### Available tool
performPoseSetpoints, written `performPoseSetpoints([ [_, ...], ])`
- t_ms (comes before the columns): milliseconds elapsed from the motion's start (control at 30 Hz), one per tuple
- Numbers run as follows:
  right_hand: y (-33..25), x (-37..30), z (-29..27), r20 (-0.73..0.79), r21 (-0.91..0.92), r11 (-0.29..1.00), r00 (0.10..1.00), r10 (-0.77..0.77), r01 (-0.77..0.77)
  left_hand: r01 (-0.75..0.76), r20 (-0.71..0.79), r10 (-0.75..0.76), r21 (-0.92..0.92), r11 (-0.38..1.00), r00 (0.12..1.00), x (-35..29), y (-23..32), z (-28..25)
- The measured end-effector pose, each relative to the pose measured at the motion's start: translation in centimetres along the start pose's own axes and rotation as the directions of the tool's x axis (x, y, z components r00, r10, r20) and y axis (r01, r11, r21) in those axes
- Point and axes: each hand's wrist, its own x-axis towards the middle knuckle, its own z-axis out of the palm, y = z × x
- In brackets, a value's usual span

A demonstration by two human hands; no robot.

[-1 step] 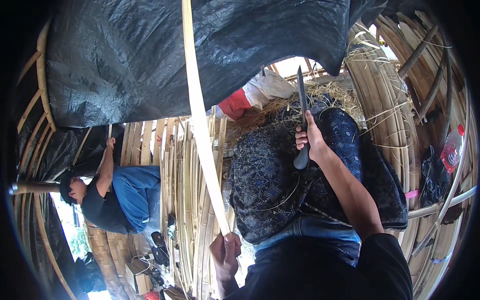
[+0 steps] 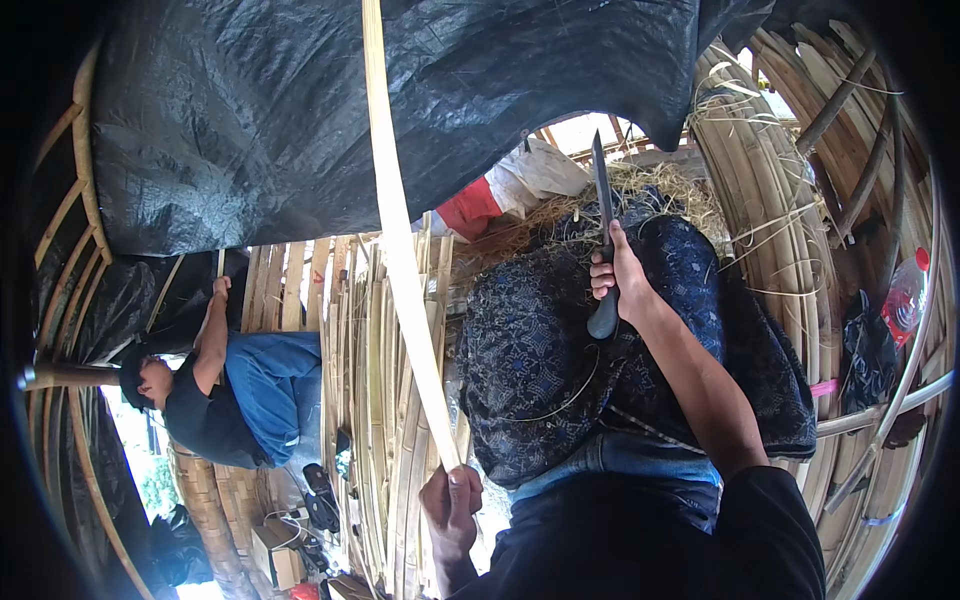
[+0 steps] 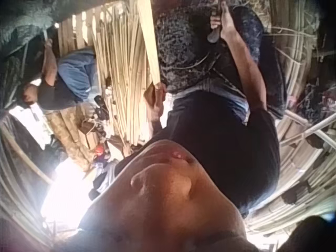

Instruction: Shaving and smoothing strips of bamboo using a large knife or machete.

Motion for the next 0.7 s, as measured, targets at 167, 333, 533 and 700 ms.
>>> performPoseSetpoints([
  [167,0.0,-0.2,0.5,0.008,-0.048,0.999,1.0,0.011,-0.011,0.014,0.0,-0.014,-0.006,1.0,1.0,0.3,0.0,0.0],
  [333,0.1,0.0,0.5,0.018,-0.064,0.998,1.0,0.024,-0.023,0.06,0.023,-0.06,-0.025,0.998,0.998,0.4,-0.2,-0.1],
  [533,0.1,-0.7,1.2,-0.022,-0.167,0.986,0.999,-0.026,0.022,0.068,0.052,-0.067,-0.018,0.998,0.996,0.5,-0.9,-0.2],
  [700,0.4,-1.8,1.8,-0.038,-0.254,0.964,0.995,-0.093,0.08,0.068,0.05,-0.067,-0.022,0.997,0.997,0.1,-1.0,0.1],
])
